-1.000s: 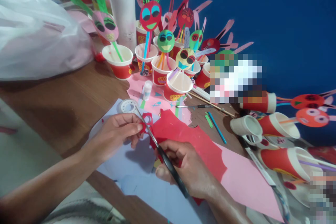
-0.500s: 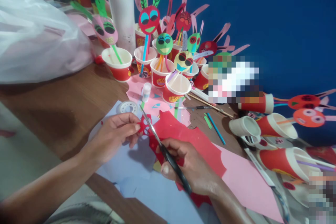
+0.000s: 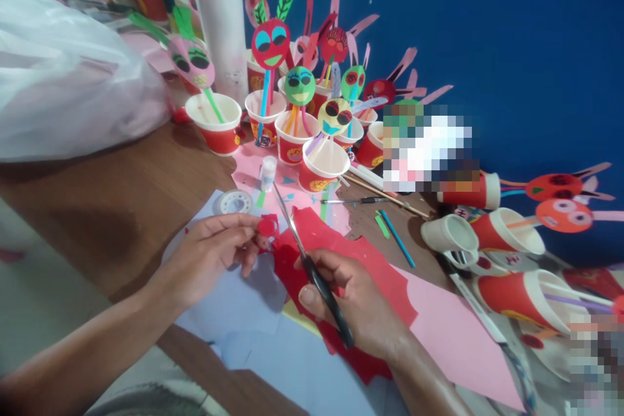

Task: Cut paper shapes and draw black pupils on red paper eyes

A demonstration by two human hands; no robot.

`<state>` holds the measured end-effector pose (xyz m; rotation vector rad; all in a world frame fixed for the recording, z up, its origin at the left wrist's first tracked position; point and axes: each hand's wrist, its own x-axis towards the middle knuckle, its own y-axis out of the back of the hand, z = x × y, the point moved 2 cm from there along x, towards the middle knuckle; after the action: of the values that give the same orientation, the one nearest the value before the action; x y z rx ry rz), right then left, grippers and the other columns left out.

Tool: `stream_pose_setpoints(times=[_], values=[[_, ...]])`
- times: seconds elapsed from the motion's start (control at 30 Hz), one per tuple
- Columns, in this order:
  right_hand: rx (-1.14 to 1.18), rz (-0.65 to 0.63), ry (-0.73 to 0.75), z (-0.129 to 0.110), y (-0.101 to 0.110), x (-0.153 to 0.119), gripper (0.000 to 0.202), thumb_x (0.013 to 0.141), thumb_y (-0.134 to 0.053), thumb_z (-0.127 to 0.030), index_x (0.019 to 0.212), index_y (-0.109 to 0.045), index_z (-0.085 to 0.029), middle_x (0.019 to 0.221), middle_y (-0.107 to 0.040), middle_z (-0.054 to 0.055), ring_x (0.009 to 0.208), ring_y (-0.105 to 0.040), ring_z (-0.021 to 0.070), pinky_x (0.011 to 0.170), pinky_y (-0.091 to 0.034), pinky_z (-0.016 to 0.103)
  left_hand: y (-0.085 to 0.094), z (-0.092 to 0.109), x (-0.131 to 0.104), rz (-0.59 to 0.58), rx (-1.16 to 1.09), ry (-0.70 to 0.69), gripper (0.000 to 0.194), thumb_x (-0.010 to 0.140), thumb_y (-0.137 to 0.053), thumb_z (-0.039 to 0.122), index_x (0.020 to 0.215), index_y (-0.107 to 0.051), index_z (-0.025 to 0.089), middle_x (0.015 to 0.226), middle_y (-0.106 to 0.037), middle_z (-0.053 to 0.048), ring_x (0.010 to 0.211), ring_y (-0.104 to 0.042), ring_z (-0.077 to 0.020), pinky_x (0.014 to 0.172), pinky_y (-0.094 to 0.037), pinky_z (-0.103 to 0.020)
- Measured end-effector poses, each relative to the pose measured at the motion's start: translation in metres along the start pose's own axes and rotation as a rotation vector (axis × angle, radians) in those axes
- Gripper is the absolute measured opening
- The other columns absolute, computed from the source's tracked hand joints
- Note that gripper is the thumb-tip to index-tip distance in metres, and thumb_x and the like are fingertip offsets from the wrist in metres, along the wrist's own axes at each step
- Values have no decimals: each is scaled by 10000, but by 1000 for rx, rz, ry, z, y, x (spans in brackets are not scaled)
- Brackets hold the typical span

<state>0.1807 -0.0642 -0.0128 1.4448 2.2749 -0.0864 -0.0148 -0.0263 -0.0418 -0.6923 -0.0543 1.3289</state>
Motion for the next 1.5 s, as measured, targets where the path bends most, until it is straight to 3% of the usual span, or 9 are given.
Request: stream_pose_setpoints(times=[0.17, 0.33, 0.43, 0.7, 0.87, 1.33, 1.5], values=[[-10, 13, 8, 0, 0, -2, 416, 773, -630, -534, 966, -536, -178, 649, -502, -37, 557, -432, 93, 512, -346, 195, 0, 0, 1, -9, -27, 12, 160, 687, -596, 195, 806, -654, 105, 672, -649, -39, 490, -548, -122, 420, -430, -231], [-8, 11, 34, -2, 0, -1, 378, 753, -661, -501, 927, -545, -186, 657, -476, -44, 558, -414, 88, 515, -348, 185, -1, 1, 1, -28, 52, -12, 140, 730, -656, 258, 756, -636, 122, 596, -598, 6, 471, -521, -91, 428, -426, -203], [-39, -21, 32, -3, 1, 0, 351, 713, -705, -463, 854, -545, -184, 645, -470, -48, 557, -405, 87, 527, -357, 185, -1, 1, 1, -27, 81, -2, 140, 728, -677, 257, 719, -607, 137, 554, -581, 32, 438, -509, -76, 415, -418, -186], [-19, -139, -18, -5, -8, 0, 260, 708, -697, -316, 887, -572, -175, 685, -521, -39, 584, -450, 100, 561, -388, 192, -2, 0, 0, -63, 34, 58, 115, 681, -651, 193, 643, -556, 142, 506, -591, 23, 436, -536, -98, 403, -447, -197], [-29, -150, -17, -6, -9, 0, 189, 713, -635, -225, 890, -590, -173, 692, -546, -38, 589, -454, 99, 559, -379, 187, -3, 0, 0, -92, 35, 79, 91, 665, -648, 188, 658, -576, 134, 602, -647, 2, 430, -551, -86, 431, -465, -201], [-28, -181, -23, -6, -9, 1, 186, 739, -646, -298, 854, -570, -174, 679, -482, -47, 589, -376, 95, 541, -325, 194, -4, 0, 0, -48, 134, 121, 112, 622, -662, 220, 624, -584, 138, 538, -616, 24, 385, -525, -66, 406, -394, -176], [-26, -186, -30, -7, -9, 0, 232, 749, -656, -358, 857, -566, -174, 679, -485, -39, 584, -383, 100, 540, -327, 203, -4, 0, 0, -47, 131, 131, 123, 613, -669, 225, 604, -576, 145, 536, -604, 26, 383, -507, -69, 425, -431, -206]])
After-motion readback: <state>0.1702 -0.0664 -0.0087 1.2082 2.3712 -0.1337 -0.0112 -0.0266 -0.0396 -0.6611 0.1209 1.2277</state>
